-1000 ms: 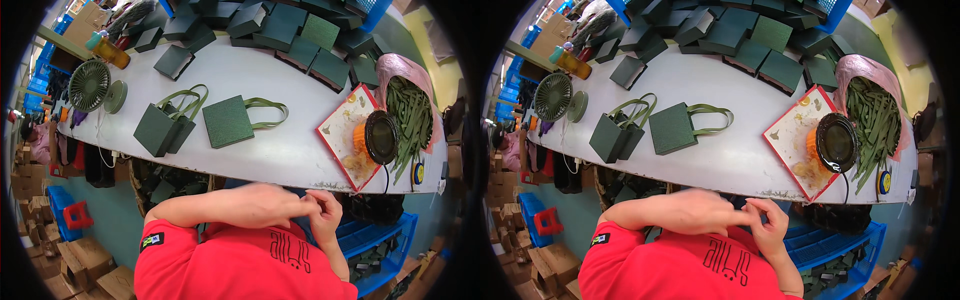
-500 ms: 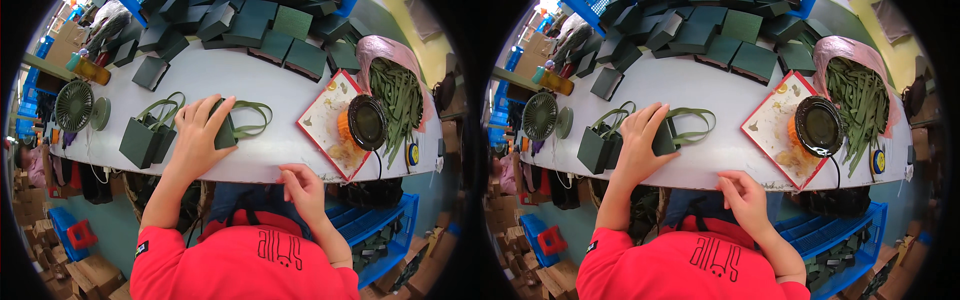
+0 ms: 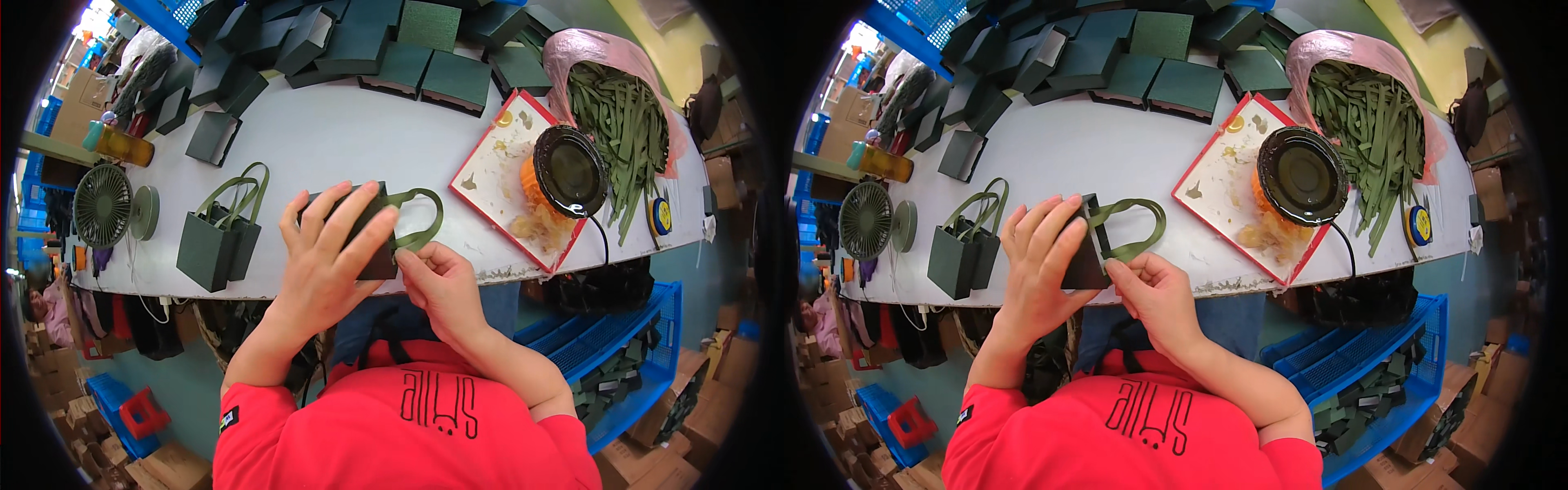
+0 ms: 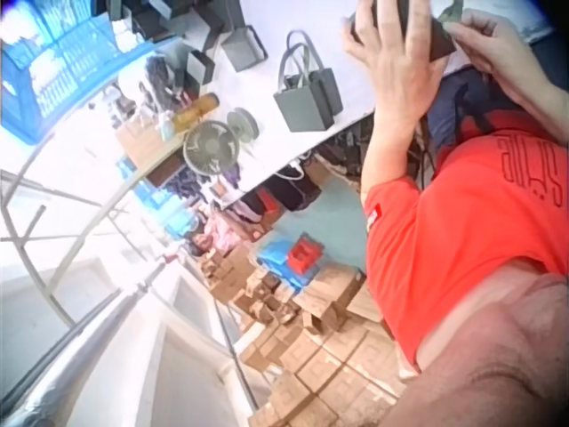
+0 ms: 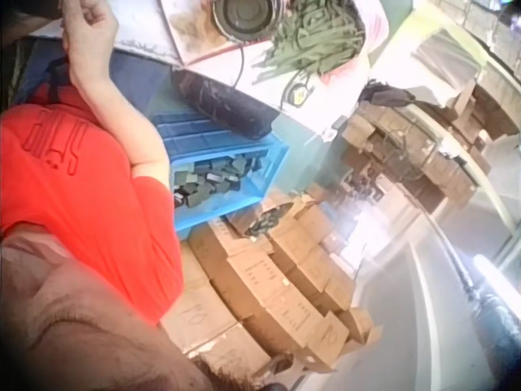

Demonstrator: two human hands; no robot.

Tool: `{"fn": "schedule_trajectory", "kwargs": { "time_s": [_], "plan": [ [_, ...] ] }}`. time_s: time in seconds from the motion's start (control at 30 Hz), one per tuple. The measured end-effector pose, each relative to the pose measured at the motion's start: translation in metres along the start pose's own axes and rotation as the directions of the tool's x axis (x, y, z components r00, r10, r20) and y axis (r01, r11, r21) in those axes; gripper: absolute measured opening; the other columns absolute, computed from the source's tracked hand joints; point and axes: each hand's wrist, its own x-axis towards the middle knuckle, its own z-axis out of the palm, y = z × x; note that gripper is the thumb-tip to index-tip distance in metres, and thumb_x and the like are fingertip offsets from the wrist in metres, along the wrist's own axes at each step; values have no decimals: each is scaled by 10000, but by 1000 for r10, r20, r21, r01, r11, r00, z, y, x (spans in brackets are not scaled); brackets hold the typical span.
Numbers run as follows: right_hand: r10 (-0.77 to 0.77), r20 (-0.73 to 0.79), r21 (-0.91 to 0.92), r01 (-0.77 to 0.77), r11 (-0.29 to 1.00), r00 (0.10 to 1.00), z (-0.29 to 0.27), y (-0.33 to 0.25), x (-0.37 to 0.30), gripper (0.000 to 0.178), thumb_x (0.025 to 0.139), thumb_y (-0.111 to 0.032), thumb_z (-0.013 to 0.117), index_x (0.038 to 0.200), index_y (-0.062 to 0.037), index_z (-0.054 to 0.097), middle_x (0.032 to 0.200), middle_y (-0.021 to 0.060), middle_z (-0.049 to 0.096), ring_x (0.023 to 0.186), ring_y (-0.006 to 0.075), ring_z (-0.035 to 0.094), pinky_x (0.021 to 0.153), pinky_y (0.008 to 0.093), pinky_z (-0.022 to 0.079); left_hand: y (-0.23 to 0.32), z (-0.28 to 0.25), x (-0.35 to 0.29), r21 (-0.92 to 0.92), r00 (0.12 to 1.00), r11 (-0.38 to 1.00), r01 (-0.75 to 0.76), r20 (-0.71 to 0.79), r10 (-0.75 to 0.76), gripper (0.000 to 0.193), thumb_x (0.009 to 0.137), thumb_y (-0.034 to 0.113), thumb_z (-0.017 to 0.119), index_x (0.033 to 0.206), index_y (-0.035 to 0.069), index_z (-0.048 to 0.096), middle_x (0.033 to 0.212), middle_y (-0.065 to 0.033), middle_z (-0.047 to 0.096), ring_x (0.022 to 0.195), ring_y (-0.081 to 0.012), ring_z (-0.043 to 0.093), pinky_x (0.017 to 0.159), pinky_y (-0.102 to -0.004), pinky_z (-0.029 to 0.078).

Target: The person attaches green fabric straps to small dark green boxes. They pick up a box, thread a strap through a slot, and secure it by hand. The process is repeated for multiple boxes on a white workbench in a warehouse setting.

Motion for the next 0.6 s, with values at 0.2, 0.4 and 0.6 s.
{"fn": "schedule_trajectory", "kwargs": {
  "time_s": [0.2, 0.4, 0.6],
  "plan": [
    [-140, -111, 115, 152, 982, 984, -30, -4, -9, 163, 993, -164, 656, 894, -36, 639, 706, 11, 611, 499, 52, 456, 470, 222, 334, -5, -4, -5, -73, 998, 996, 48, 34, -46, 1027, 578, 201, 915, 1459, 86, 400, 1457, -142, 522, 1323, -347, 486, 1109, -553, 280],
    [-139, 121, -720, 183, 669, 983, -46, -28, -42, 165, 961, -122, 671, 954, 34, 722, 741, 59, 696, 625, 63, 624, 595, 225, 485, -8, -12, -6, -51, 991, 996, 72, 115, -66, 1005, 575, 193, 912, 1446, 86, 422, 1457, -145, 523, 1317, -344, 492, 1107, -553, 285],
    [-340, 167, -589, 370, 718, 926, -7, -36, -22, 166, 949, -133, 703, 1000, 24, 705, 746, 81, 687, 631, 113, 609, 601, 263, 488, 3, -10, -4, -157, 996, 987, -10, 82, 23, 799, 596, 237, 870, 1328, 132, 567, 1438, -76, 542, 1298, -294, 501, 1101, -547, 273]
  ]
}}
